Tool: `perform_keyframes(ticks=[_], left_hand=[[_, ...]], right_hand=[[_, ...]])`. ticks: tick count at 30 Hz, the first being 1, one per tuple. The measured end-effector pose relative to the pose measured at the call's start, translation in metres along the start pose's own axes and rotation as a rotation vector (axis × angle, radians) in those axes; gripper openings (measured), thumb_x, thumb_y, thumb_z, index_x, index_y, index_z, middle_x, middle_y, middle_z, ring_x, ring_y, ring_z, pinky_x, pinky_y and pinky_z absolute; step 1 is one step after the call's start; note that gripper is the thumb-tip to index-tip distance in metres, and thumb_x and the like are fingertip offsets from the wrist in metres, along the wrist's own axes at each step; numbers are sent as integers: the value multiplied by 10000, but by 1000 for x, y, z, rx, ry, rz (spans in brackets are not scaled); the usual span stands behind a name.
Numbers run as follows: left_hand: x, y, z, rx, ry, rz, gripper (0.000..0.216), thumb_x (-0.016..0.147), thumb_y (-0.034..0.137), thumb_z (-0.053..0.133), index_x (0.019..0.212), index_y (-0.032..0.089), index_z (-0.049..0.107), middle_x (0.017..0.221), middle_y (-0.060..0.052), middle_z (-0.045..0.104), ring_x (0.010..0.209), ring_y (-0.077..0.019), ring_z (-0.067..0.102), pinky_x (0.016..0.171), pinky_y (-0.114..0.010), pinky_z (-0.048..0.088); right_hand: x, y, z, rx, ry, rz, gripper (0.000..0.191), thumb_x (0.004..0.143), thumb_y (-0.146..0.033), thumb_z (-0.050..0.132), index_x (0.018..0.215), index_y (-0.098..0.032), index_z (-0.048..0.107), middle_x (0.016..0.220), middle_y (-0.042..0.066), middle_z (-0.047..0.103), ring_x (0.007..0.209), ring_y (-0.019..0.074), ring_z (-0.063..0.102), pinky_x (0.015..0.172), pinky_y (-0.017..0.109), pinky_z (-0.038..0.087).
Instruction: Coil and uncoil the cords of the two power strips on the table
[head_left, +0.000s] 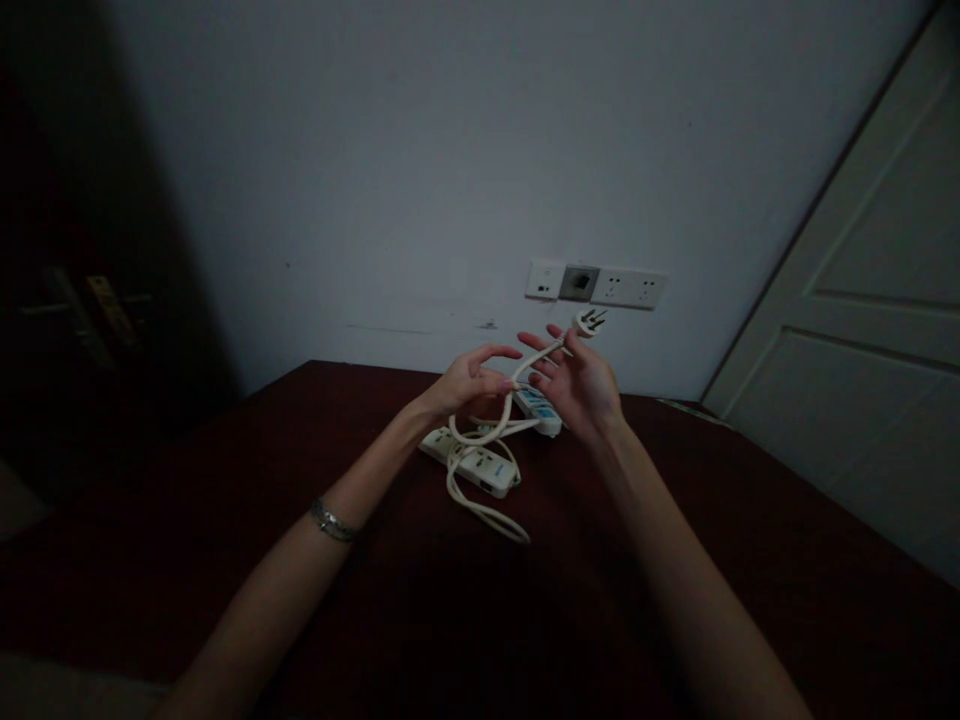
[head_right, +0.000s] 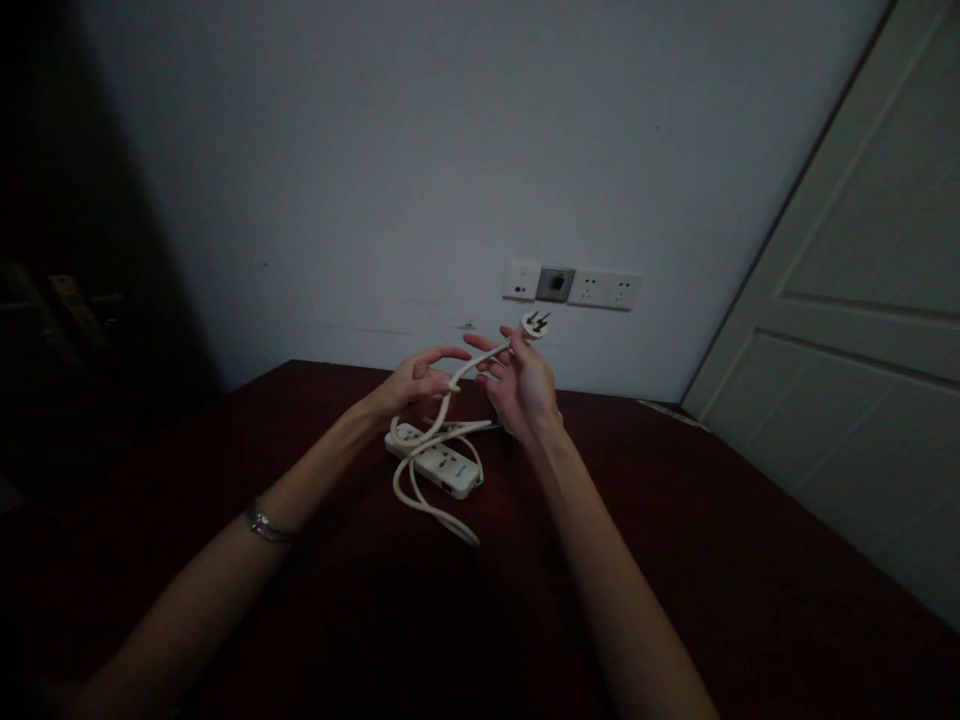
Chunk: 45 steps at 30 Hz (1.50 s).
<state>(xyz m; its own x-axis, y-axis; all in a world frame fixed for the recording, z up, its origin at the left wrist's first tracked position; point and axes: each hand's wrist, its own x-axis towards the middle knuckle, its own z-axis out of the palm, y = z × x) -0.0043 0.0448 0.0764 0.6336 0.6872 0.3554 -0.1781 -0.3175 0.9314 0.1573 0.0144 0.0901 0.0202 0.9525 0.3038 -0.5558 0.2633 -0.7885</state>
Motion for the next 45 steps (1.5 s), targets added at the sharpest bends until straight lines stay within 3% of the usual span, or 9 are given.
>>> perform_keyframes(ticks=[4, 9, 17, 23, 26, 30, 35, 38, 45], left_hand=[[-3, 2, 0, 39, -16, -25, 609, 636, 354, 691, 1166, 175, 448, 532, 75, 517, 345, -27, 333, 369, -172, 215], [-6, 3, 2, 45, -52, -36, 606, 640, 324, 711, 1158, 177, 431, 555, 56, 550, 376, -43, 389, 372, -171, 252], [-4, -1, 2, -12, -17, -13, 643, 633, 301, 740, 1179, 195, 417, 538, 72, 509, 387, -49, 433, 397, -170, 300], [-1, -7, 4, -76, 63, 37, 719, 577, 316, 772, 1183, 194, 404, 735, 5, 590, 570, -118, 592, 505, -213, 434], [-2, -7, 3, -7, 50, 0, 735, 638, 354, 731, 1249, 195, 356, 612, 47, 544, 461, -80, 521, 447, -185, 383], [-4, -4, 2, 70, 8, -28, 777, 654, 356, 720, 1291, 178, 312, 561, 64, 523, 395, -47, 430, 392, -163, 301], [-5, -2, 6, 112, -38, -19, 803, 644, 333, 718, 1309, 170, 299, 550, 64, 530, 390, -52, 429, 389, -171, 308], [-5, -2, 7, 103, -20, 18, 769, 652, 328, 710, 1297, 178, 321, 544, 67, 521, 397, -58, 443, 395, -174, 325], [1, -9, 3, 75, 42, 86, 724, 621, 321, 741, 1243, 204, 390, 613, 42, 547, 451, -72, 497, 439, -191, 389]], right_hand=[[6, -2, -10, -40, 38, -61, 214, 771, -369, 589, 891, -212, 504, 841, 35, 680, 576, 109, 567, 464, 205, 435], [3, -7, -7, -191, 46, -123, 280, 691, -366, 668, 847, -187, 521, 655, -16, 610, 483, 84, 503, 383, 169, 356], [-11, 8, 12, -359, -179, -46, 273, 675, -385, 679, 780, -159, 569, 628, -23, 557, 474, 65, 459, 376, 166, 305], [-9, 8, 8, -499, -347, 92, 261, 705, -365, 661, 859, -160, 615, 735, 16, 598, 593, 101, 528, 480, 205, 399], [-10, 1, 6, -573, -285, 17, 289, 709, -330, 666, 944, -183, 584, 816, 11, 589, 672, 108, 544, 540, 216, 435], [-13, -12, 4, -703, -203, -144, 499, 738, -358, 642, 1191, -213, 491, 893, 23, 584, 735, 123, 549, 557, 228, 450], [-13, -20, 0, -814, -196, -273, 324, 761, -409, 595, 950, -151, 650, 790, 37, 586, 659, 115, 540, 546, 246, 456], [-14, -16, 2, -842, -199, -363, 289, 740, -366, 626, 926, -150, 678, 839, 49, 605, 693, 120, 559, 601, 265, 471], [-17, -5, 10, -831, -282, -309, 262, 702, -355, 675, 861, -148, 668, 831, 57, 666, 701, 145, 607, 656, 297, 476]])
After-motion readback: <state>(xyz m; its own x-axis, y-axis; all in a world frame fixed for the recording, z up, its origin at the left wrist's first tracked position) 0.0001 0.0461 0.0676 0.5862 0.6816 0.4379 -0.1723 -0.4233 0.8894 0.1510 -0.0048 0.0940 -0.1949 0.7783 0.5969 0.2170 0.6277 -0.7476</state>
